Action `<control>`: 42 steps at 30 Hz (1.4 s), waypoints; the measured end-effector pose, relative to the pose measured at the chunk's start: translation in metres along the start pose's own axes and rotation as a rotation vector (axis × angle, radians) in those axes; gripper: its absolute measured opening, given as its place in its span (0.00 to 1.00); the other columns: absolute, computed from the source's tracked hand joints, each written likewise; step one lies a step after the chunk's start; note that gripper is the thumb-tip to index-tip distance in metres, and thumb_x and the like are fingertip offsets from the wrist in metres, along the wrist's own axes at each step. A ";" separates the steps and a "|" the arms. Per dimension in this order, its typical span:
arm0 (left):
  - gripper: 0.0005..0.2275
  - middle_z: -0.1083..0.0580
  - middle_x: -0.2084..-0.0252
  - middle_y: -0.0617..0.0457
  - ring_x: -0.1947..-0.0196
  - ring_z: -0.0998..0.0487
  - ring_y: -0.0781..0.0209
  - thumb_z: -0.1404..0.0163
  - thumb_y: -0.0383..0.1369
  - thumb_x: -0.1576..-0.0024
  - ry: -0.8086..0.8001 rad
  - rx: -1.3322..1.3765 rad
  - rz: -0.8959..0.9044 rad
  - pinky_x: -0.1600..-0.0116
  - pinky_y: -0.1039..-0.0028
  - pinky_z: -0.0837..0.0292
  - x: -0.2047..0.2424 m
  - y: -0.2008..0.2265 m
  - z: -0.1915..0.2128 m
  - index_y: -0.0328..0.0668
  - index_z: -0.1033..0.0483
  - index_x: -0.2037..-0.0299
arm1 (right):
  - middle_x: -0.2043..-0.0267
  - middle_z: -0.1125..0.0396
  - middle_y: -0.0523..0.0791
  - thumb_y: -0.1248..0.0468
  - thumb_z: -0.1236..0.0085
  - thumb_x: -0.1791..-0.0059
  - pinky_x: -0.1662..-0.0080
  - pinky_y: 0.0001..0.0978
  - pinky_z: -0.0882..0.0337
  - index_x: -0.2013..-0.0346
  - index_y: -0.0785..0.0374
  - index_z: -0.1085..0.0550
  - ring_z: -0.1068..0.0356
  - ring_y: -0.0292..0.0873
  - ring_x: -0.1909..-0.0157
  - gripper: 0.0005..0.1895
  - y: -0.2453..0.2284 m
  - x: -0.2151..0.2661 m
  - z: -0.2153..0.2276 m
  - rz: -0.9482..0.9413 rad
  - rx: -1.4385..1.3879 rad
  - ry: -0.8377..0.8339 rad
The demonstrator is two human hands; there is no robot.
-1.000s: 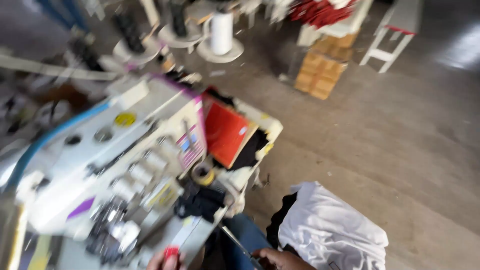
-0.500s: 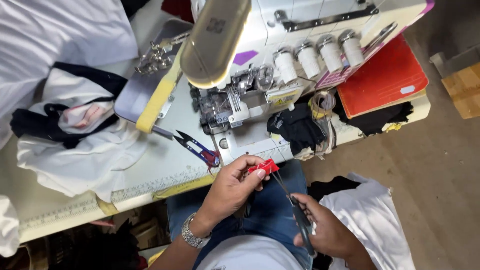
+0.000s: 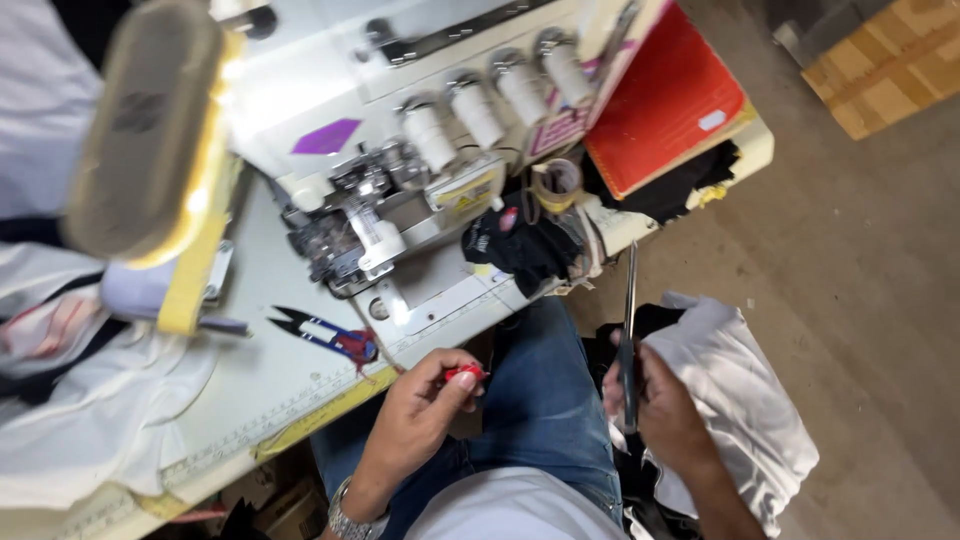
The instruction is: The person uses a small metal tool to adjust the internal mechanism of a sewing machine. They then handle a piece of black fabric and a white garment with a zipper, placing them on the machine's bed.
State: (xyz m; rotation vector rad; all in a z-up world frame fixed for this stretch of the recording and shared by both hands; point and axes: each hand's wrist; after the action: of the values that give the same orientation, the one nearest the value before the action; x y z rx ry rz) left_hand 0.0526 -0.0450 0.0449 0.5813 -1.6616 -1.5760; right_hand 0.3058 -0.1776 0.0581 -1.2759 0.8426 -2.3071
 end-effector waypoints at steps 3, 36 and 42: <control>0.10 0.21 0.67 0.58 0.70 0.21 0.68 0.53 0.36 0.37 0.044 -0.175 -0.120 0.63 0.78 0.24 -0.004 -0.006 -0.002 0.43 0.20 0.56 | 0.43 0.29 0.52 0.71 0.54 0.48 0.54 0.38 0.19 0.23 0.53 0.50 0.27 0.44 0.49 0.39 0.024 -0.022 0.023 0.249 -0.109 0.035; 0.09 0.17 0.65 0.55 0.63 0.16 0.66 0.49 0.35 0.39 0.174 -0.427 -0.366 0.56 0.77 0.24 -0.022 0.039 -0.012 0.40 0.23 0.54 | 0.43 0.37 0.54 0.65 0.49 0.51 0.58 0.36 0.30 0.47 0.63 0.24 0.29 0.56 0.53 0.18 -0.161 -0.082 0.044 0.815 1.968 0.766; 0.09 0.18 0.61 0.44 0.63 0.13 0.57 0.49 0.29 0.39 0.184 0.015 -0.226 0.54 0.75 0.16 -0.011 0.038 -0.003 0.33 0.25 0.53 | 0.50 0.36 0.49 0.65 0.54 0.48 0.60 0.35 0.31 0.54 0.58 0.24 0.31 0.46 0.63 0.12 -0.161 -0.073 0.057 0.945 1.959 0.721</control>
State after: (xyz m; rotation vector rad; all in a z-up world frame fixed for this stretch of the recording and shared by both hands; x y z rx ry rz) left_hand 0.0688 -0.0333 0.0794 0.9208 -1.5128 -1.6139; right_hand 0.3872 -0.0325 0.1413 0.6930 -0.6612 -1.4320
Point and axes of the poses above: each hand's wrist, its own x-axis away from the middle knuckle, its own z-axis out of the back of the hand, y = z × x
